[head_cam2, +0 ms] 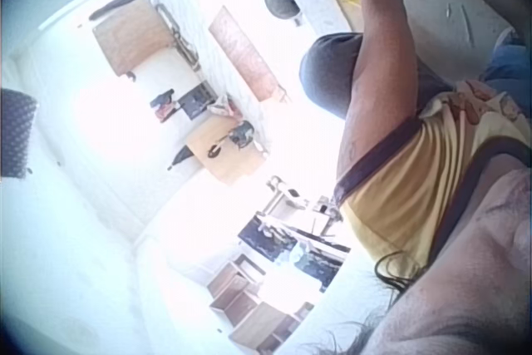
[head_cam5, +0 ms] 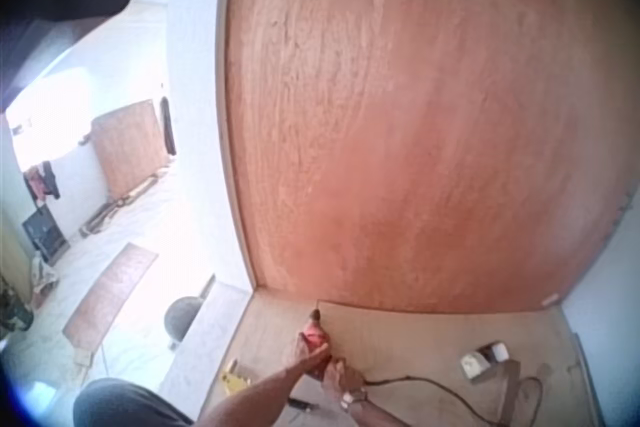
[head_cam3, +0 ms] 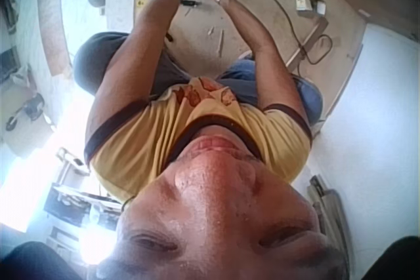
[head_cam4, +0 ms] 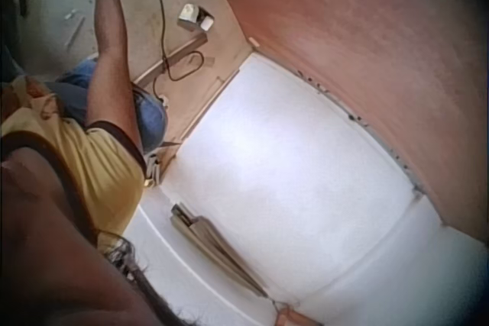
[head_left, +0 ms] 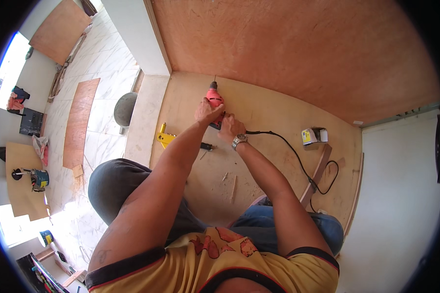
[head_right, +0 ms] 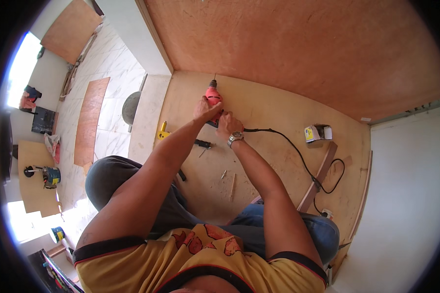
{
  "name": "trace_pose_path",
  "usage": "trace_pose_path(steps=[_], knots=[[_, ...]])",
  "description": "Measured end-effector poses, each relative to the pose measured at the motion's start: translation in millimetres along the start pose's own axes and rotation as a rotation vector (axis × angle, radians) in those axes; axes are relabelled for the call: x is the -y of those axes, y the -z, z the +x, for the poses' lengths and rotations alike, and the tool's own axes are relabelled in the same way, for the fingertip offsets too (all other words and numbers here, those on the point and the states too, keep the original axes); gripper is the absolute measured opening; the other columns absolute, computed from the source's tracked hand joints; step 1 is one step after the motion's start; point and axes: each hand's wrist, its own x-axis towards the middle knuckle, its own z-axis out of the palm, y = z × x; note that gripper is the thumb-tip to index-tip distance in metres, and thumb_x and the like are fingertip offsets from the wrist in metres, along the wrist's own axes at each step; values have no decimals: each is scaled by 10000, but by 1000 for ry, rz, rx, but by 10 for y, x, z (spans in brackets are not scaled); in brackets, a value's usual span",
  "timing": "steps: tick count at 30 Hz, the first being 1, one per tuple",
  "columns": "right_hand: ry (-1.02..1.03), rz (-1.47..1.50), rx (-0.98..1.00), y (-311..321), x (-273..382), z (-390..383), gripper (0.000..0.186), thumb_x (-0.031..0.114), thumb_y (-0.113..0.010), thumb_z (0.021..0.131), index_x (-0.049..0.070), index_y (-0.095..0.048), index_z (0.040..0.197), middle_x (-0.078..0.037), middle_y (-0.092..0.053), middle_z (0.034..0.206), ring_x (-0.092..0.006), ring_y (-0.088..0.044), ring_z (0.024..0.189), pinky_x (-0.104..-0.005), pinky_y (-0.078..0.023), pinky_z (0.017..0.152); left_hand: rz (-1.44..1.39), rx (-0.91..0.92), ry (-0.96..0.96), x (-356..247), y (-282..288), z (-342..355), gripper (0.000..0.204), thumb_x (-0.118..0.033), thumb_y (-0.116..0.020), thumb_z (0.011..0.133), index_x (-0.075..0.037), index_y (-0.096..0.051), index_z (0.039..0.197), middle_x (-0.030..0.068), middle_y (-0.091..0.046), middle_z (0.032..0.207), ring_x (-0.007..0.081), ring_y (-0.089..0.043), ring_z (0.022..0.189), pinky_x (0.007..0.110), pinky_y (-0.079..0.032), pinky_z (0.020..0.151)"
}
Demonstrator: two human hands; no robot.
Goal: The person uses a power drill to make holes in a wooden panel and then uses a rivet tool to secure components into the drilled holes inside a cabinet space.
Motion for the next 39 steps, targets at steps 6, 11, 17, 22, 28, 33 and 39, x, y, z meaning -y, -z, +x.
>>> trace_pose_path(steps=[6, 11, 17, 22, 28, 33, 39], knots=[[-23, 5, 41, -20, -50, 16, 470, 172, -725, 737, -1, -590, 1151, -218, -666, 1124, -406, -725, 932, -512, -598, 805, 4, -90, -16, -45, -80, -83, 879, -624, -711, 713, 30, -550, 1278, 251, -645, 1238, 390, -645, 1158, 464, -532, 973], [-11, 41, 54, 22, -7, 20, 508, 187, -736, 720, 14, -570, 1167, -217, -666, 1110, -415, -721, 932, -513, -596, 802, 59, -33, -43, -41, 7, -47, 849, -603, -692, 729, 76, -570, 1224, 255, -651, 1227, 377, -644, 1176, 438, -527, 997], [-18, -1, 67, 27, -17, 29, 517, 197, -742, 713, 18, -563, 1164, -211, -662, 1124, -408, -722, 929, -507, -595, 799, 36, -6, -17, -80, 28, -69, 819, -577, -689, 732, 67, -575, 1226, 263, -659, 1224, 375, -653, 1170, 442, -535, 989], [0, -15, 52, 25, -5, 22, 476, 188, -741, 736, 17, -575, 1148, -205, -663, 1122, -396, -728, 925, -496, -600, 799, 0, 9, 5, -78, 64, -80, 806, -551, -707, 721, 69, -576, 1218, 260, -673, 1207, 380, -670, 1143, 450, -544, 966], [-7, -2, 52, 1, -54, 35, 512, 198, -737, 723, 13, -557, 1165, -207, -658, 1127, -407, -721, 936, -504, -596, 803, -9, -18, 15, -126, 44, -114, 782, -538, -713, 718, 55, -580, 1210, 248, -681, 1189, 381, -676, 1127, 451, -549, 953], [-6, -27, 52, 6, 24, 17, 448, 175, -738, 769, 7, -580, 1152, -200, -665, 1120, -378, -734, 932, -477, -607, 812, -10, -42, 33, -77, 48, -115, 784, -541, -712, 720, 44, -574, 1225, 236, -676, 1197, 376, -672, 1135, 452, -547, 954], [61, 13, 64, -43, -112, 47, 512, 157, -745, 714, -5, -549, 1158, -224, -652, 1118, -403, -722, 917, -497, -601, 785, -10, -20, 20, -99, 35, -104, 804, -545, -713, 721, 48, -560, 1243, 235, -662, 1229, 372, -664, 1150, 455, -541, 963]])
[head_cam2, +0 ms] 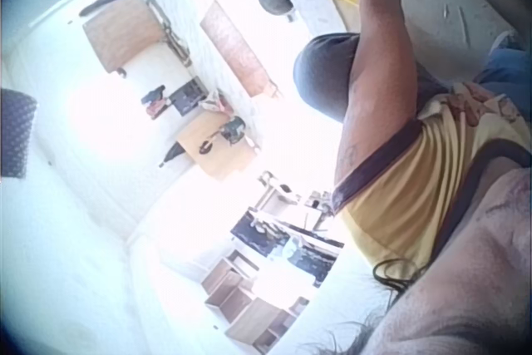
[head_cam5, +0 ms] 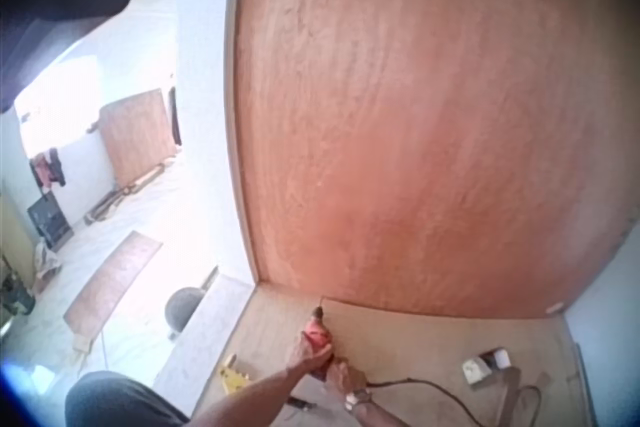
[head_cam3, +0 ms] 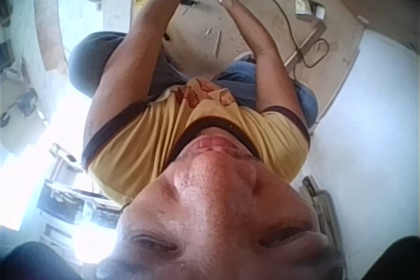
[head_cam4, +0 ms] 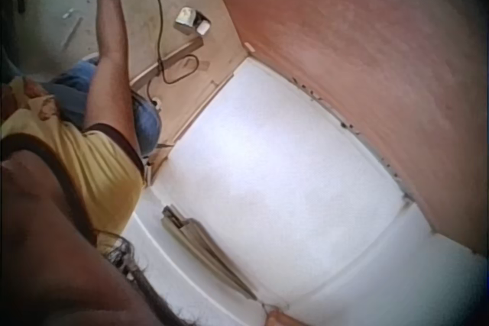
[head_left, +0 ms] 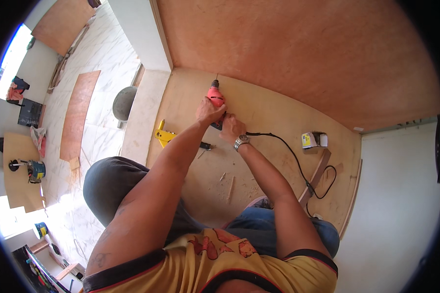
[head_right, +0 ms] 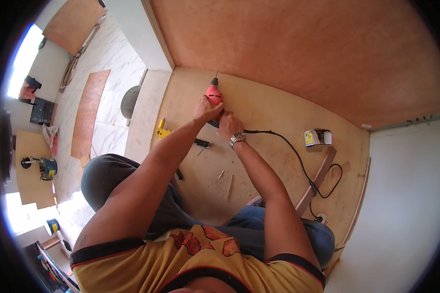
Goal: The person uses a power drill to make holes in a wooden panel and then uses a rivet tool to secure components into the drilled holes inside a cabinet space.
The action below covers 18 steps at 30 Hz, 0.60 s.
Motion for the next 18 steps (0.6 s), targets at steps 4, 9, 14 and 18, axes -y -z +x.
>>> trace_pose_path(steps=[4, 9, 14, 18], knots=[[-3, -11, -27, -51, -22, 25, 514, 144, -750, 711, -4, -549, 1160, -215, -656, 1119, -390, -725, 907, -484, -605, 766, 1, -10, -2, -11, -6, 13, 833, -558, -715, 711, 60, -551, 1245, 249, -671, 1197, 384, -671, 1133, 455, -546, 944], [-3, -21, -23, -42, -34, 11, 523, 146, -760, 706, -5, -549, 1159, -214, -659, 1126, -383, -726, 912, -483, -606, 765, 11, -14, -7, -8, -24, -2, 801, -555, -720, 717, 47, -566, 1221, 249, -670, 1196, 385, -672, 1130, 454, -549, 948], [-5, 10, 3, 15, -15, 6, 535, 153, -767, 702, -9, -556, 1167, -218, -660, 1146, -398, -721, 930, -493, -603, 781, 24, -21, 4, -1, -47, 32, 803, -559, -720, 712, 39, -561, 1223, 247, -674, 1181, 384, -681, 1105, 460, -551, 943], [-7, 9, -12, 53, 62, 9, 529, 163, -770, 706, -7, -567, 1164, -218, -663, 1145, -404, -719, 930, -497, -602, 792, 36, -47, -13, 19, -29, 45, 795, -561, -719, 718, 33, -556, 1220, 243, -670, 1181, 382, -679, 1109, 461, -552, 938]])
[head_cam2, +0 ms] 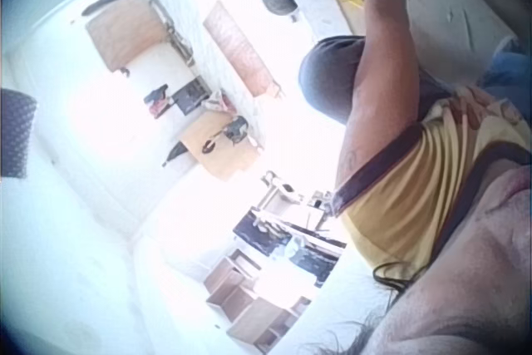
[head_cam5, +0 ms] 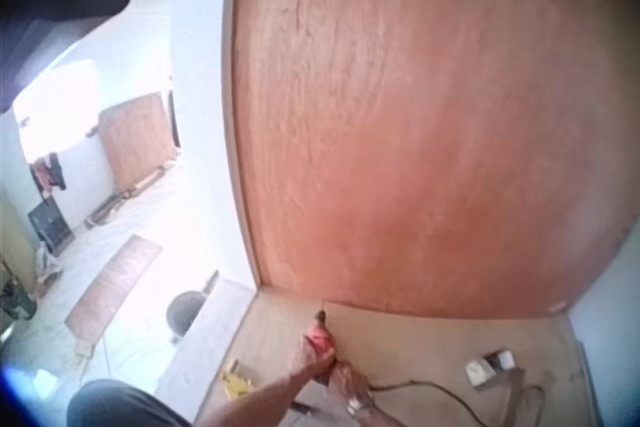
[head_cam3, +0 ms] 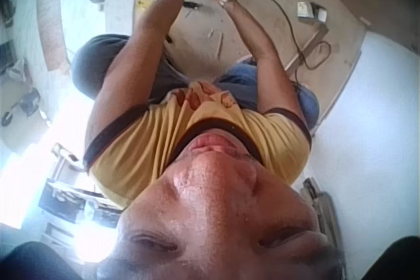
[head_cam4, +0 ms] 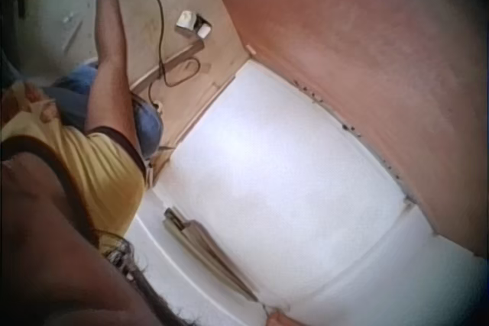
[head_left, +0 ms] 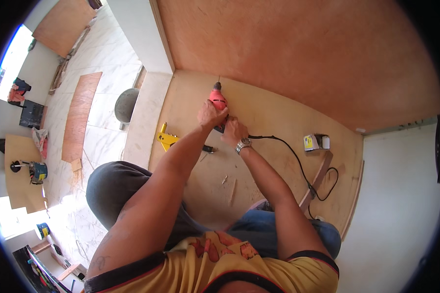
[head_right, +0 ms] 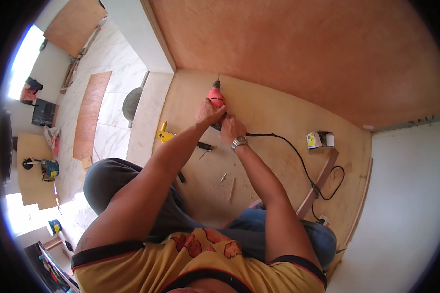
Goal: The person uses a power drill to make holes in a wooden panel and then uses a rivet tool to secure components into the drilled holes inside a cabinet space.
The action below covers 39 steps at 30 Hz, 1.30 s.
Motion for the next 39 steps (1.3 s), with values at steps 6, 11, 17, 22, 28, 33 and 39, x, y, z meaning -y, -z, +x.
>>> trace_pose_path(steps=[6, 11, 17, 22, 28, 33, 39], knots=[[-100, 8, 6, -22, -35, 6, 460, 180, -775, 717, 15, -615, 1116, -210, -686, 1113, -404, -721, 933, -497, -603, 814, 32, 46, 31, -112, 12, -55, 797, -549, -718, 720, 35, -543, 1232, 215, -662, 1192, 372, -674, 1120, 454, -552, 935], [-97, 19, 23, -58, -27, 29, 420, 189, -778, 708, 31, -641, 1073, -192, -724, 1039, -391, -734, 918, -499, -605, 801, -4, 41, 25, -57, 0, 0, 793, -546, -723, 719, 32, -541, 1230, 215, -663, 1185, 372, -676, 1110, 457, -551, 931], [-72, 29, -4, -72, -63, 61, 437, 190, -769, 700, 27, -634, 1082, -200, -720, 1051, -389, -735, 924, -497, -606, 796, -3, 42, -14, -34, -47, 50, 813, -571, -721, 716, 34, -539, 1229, 228, -654, 1197, 373, -669, 1125, 459, -550, 936], [-79, 32, -22, -49, -15, 40, 467, 191, -770, 697, 24, -623, 1108, -212, -712, 1075, -399, -734, 925, -496, -608, 792, 40, 15, -2, -9, -50, 5, 857, -601, -716, 715, 33, -531, 1261, 244, -641, 1239, 372, -651, 1164, 465, -541, 954], [-103, 45, 4, -67, -43, 84, 430, 187, -767, 696, 21, -643, 1073, -211, -727, 1037, -402, -737, 904, -506, -607, 784, -17, 63, 0, -37, 15, 25, 899, -616, -720, 705, 39, -530, 1291, 246, -648, 1259, 374, -641, 1191, 460, -530, 975], [-94, 67, 5, -28, -33, 107, 361, 182, -767, 686, 30, -673, 1000, -206, -742, 967, -399, -738, 897, -503, -605, 779, -14, 57, -8, -63, 39, 51, 905, -613, -721, 704, 44, -528, 1296, 253, -650, 1259, 380, -640, 1192, 465, -528, 979], [-56, 60, -16, 6, -52, 121, 308, 133, -742, 713, 25, -703, 999, -222, -749, 947, -386, -750, 866, -486, -614, 761, -29, 46, -25, -70, 18, 93, 922, -618, -724, 699, 61, -523, 1289, 263, -647, 1259, 383, -640, 1190, 457, -527, 978]])
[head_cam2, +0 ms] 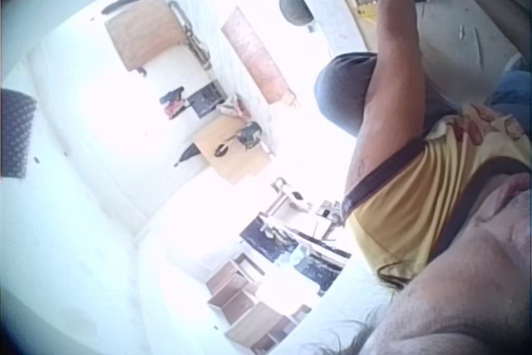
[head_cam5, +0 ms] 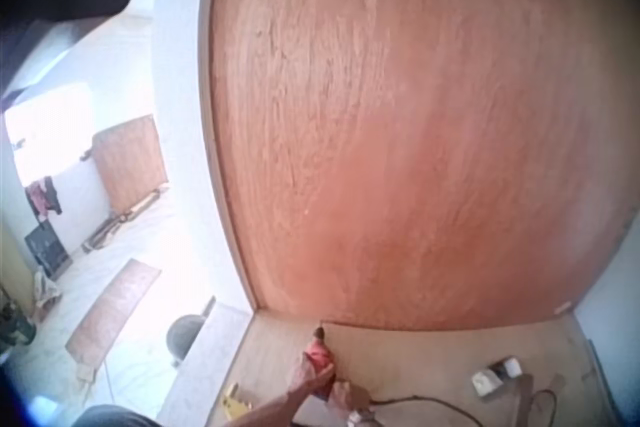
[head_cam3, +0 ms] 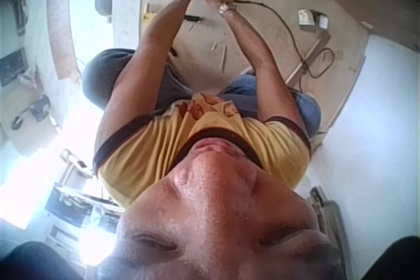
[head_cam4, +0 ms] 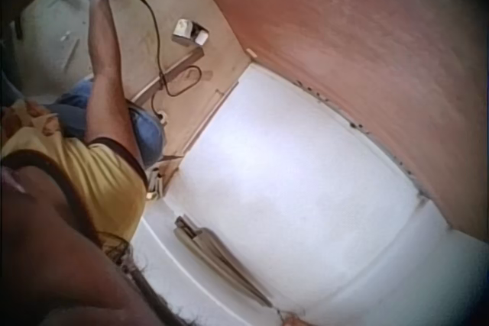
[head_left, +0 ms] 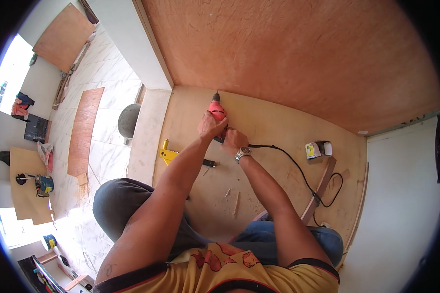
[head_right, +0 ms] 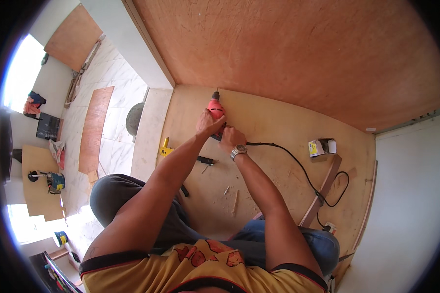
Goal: The person uses a power drill to make holes in a wooden panel and then uses a rivet tool to secure components into the drilled holes inside a cabinet space.
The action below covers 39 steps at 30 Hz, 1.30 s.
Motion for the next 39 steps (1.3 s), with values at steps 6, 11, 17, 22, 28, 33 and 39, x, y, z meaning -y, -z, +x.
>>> trace_pose_path(steps=[6, 11, 17, 22, 28, 33, 39], knots=[[-14, 21, -23, -10, -13, 18, 325, 161, -746, 686, 32, -695, 980, -218, -746, 946, -408, -736, 883, -506, -603, 769, 15, -8, -9, 18, -34, 38, 850, -605, -721, 719, 45, -544, 1237, 243, -651, 1238, 368, -656, 1167, 456, -544, 956], [0, -33, -15, -4, -51, 56, 268, 142, -725, 691, 25, -723, 932, -220, -749, 923, -405, -738, 881, -496, -610, 766, 7, 15, -8, -15, -48, 71, 895, -629, -737, 700, 54, -545, 1245, 242, -654, 1242, 364, -654, 1176, 448, -542, 965], [10, -25, 52, 58, -48, 102, 334, 169, -749, 698, 24, -706, 996, -235, -742, 973, -399, -735, 946, -496, -605, 822, 4, 17, -27, 41, -69, 178, 947, -670, -728, 693, 67, -537, 1255, 245, -651, 1246, 363, -648, 1190, 438, -538, 974], [3, -62, 28, 24, -37, 116, 491, 186, -774, 714, -6, -638, 1145, -242, -704, 1107, -408, -726, 989, -493, -604, 849, 11, 0, -72, 95, -127, 265, 970, -682, -725, 689, 74, -521, 1263, 253, -646, 1257, 367, -645, 1196, 443, -535, 979], [22, -77, 41, -33, 88, -4, 504, 157, -764, 726, -22, -602, 1169, -237, -674, 1154, -417, -717, 988, -498, -606, 835, 13, 11, -63, 252, -129, 207, 899, -639, -725, 713, 56, -512, 1243, 245, -636, 1237, 380, -648, 1175, 459, -539, 962], [4, -105, 61, -104, -40, -118, 522, 129, -742, 712, -27, -568, 1179, -242, -649, 1151, -431, -699, 985, -514, -599, 812, -24, 52, -8, 168, -167, -45, 845, -599, -726, 742, 27, -488, 1257, 221, -615, 1257, 375, -657, 1152, 464, -551, 943], [43, -139, 88, -95, 7, -62, 559, 129, -735, 711, -22, -524, 1206, -245, -627, 1160, -439, -686, 985, -516, -587, 808, -42, 45, -4, 220, -106, -64, 828, -587, -718, 770, 12, -473, 1287, 192, -565, 1319, 338, -658, 1167, 458, -562, 948]])
